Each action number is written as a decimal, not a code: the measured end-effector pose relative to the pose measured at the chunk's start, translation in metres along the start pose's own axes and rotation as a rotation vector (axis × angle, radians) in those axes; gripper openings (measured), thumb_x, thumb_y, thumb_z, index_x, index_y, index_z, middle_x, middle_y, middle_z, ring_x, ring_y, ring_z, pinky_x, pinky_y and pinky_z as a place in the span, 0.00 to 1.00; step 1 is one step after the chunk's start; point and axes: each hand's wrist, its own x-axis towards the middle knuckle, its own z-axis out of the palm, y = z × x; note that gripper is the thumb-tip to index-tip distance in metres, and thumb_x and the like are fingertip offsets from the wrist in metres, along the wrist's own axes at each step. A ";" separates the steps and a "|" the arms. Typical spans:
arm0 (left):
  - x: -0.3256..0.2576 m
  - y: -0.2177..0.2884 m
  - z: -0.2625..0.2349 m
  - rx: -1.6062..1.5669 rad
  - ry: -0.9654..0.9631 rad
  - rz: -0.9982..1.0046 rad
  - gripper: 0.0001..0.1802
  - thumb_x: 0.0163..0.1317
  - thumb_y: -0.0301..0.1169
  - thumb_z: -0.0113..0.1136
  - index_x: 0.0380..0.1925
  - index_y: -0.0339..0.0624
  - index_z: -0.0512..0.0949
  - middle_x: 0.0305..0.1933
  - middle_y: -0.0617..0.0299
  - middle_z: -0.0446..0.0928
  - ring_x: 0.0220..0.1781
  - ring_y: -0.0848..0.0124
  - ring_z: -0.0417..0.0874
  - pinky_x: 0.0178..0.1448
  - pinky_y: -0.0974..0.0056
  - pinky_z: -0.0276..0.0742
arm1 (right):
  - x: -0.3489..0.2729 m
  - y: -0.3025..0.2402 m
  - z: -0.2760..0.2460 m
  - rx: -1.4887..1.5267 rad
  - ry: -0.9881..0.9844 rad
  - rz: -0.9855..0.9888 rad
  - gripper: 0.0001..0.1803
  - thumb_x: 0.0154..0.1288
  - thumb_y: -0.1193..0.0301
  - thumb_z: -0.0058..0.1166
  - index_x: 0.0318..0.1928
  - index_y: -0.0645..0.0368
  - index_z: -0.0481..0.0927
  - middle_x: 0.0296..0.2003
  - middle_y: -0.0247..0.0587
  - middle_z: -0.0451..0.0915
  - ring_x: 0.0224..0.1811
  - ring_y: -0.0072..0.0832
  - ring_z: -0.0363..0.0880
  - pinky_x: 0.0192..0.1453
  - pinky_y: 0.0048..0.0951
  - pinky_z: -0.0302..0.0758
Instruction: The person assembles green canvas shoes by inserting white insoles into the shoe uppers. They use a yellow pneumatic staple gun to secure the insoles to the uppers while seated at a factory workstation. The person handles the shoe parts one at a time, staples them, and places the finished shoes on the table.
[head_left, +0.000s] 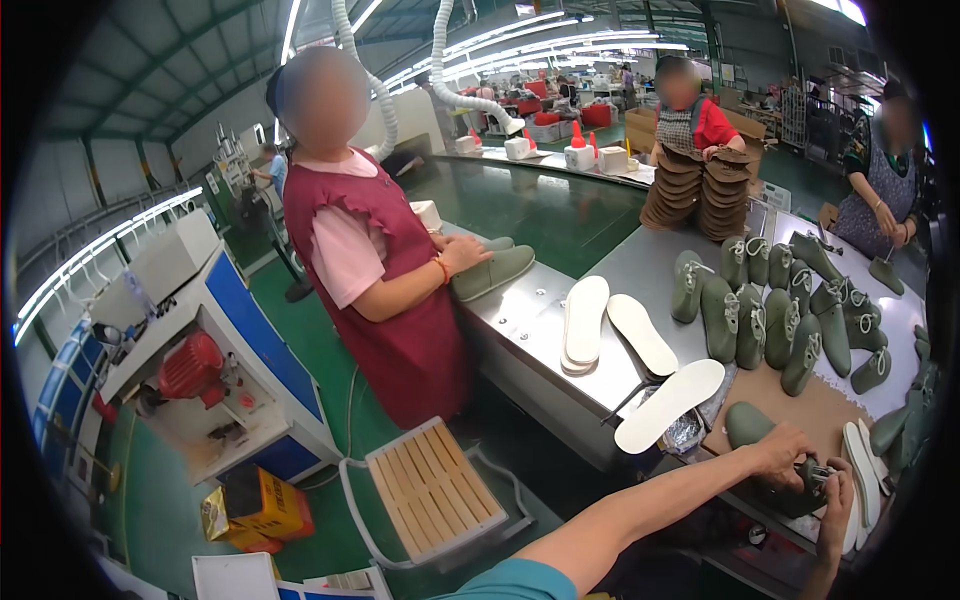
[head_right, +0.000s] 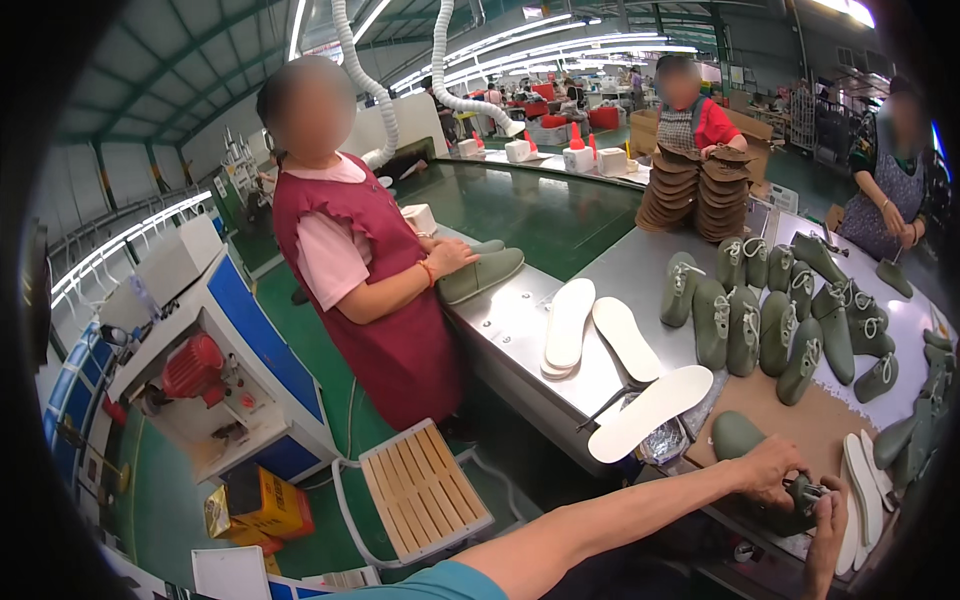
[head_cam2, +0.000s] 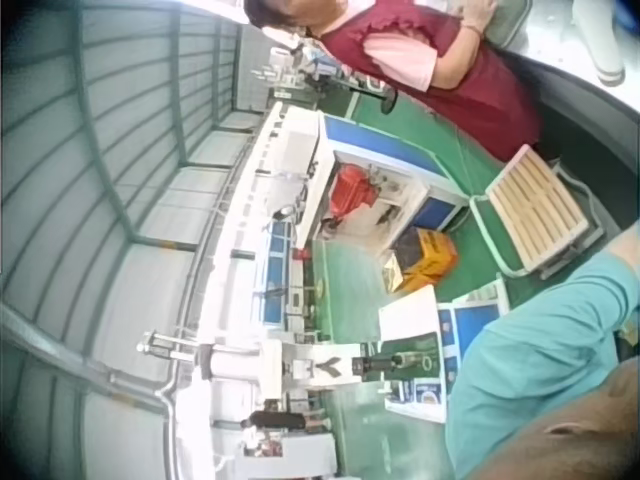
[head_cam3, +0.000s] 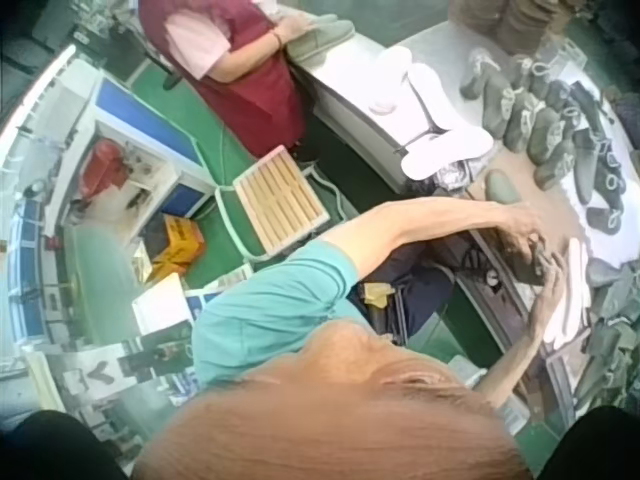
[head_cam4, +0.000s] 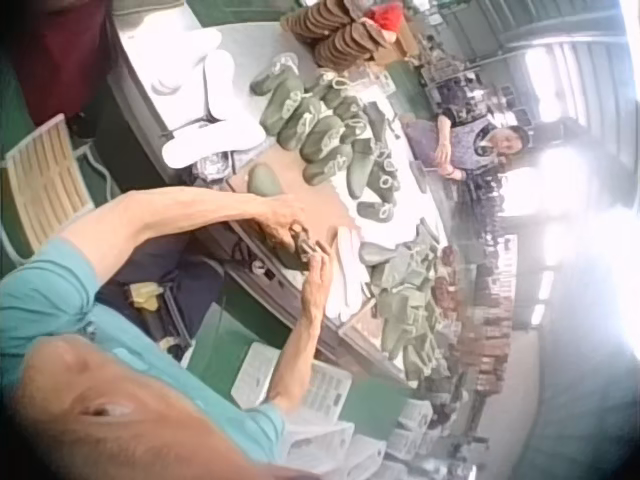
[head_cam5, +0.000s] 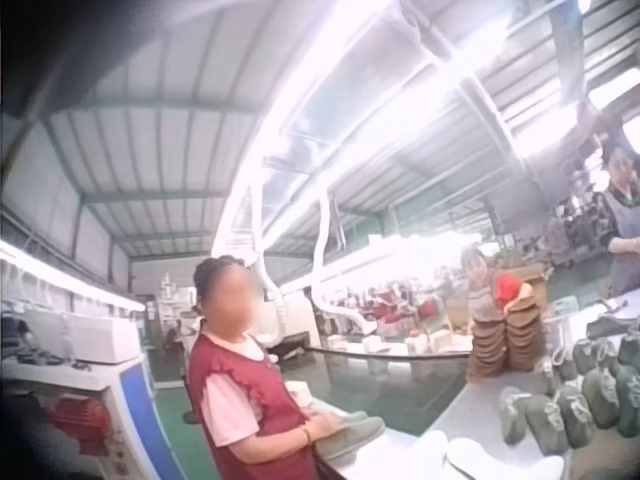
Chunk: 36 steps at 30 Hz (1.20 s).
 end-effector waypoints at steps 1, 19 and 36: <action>-0.001 -0.001 -0.001 -0.024 0.013 0.015 0.28 0.30 0.43 0.75 0.37 0.48 0.84 0.32 0.57 0.79 0.45 0.53 0.78 0.51 0.51 0.71 | 0.001 0.006 -0.003 0.063 -0.004 0.011 0.19 0.73 0.59 0.44 0.49 0.64 0.73 0.42 0.36 0.72 0.43 0.22 0.70 0.52 0.26 0.65; -0.001 -0.011 -0.024 -0.065 -0.176 -0.040 0.31 0.35 0.39 0.74 0.43 0.42 0.79 0.42 0.47 0.79 0.47 0.49 0.79 0.51 0.52 0.75 | 0.012 0.027 0.005 -0.308 -0.082 0.004 0.30 0.54 0.80 0.55 0.61 0.65 0.68 0.49 0.47 0.76 0.54 0.34 0.75 0.60 0.32 0.70; -0.001 -0.008 -0.054 0.075 -0.363 -0.220 0.43 0.30 0.51 0.78 0.51 0.47 0.80 0.48 0.47 0.81 0.54 0.49 0.80 0.58 0.50 0.73 | 0.003 0.051 0.026 -0.111 0.144 0.017 0.25 0.54 0.74 0.60 0.54 0.69 0.75 0.43 0.51 0.81 0.48 0.38 0.79 0.56 0.35 0.72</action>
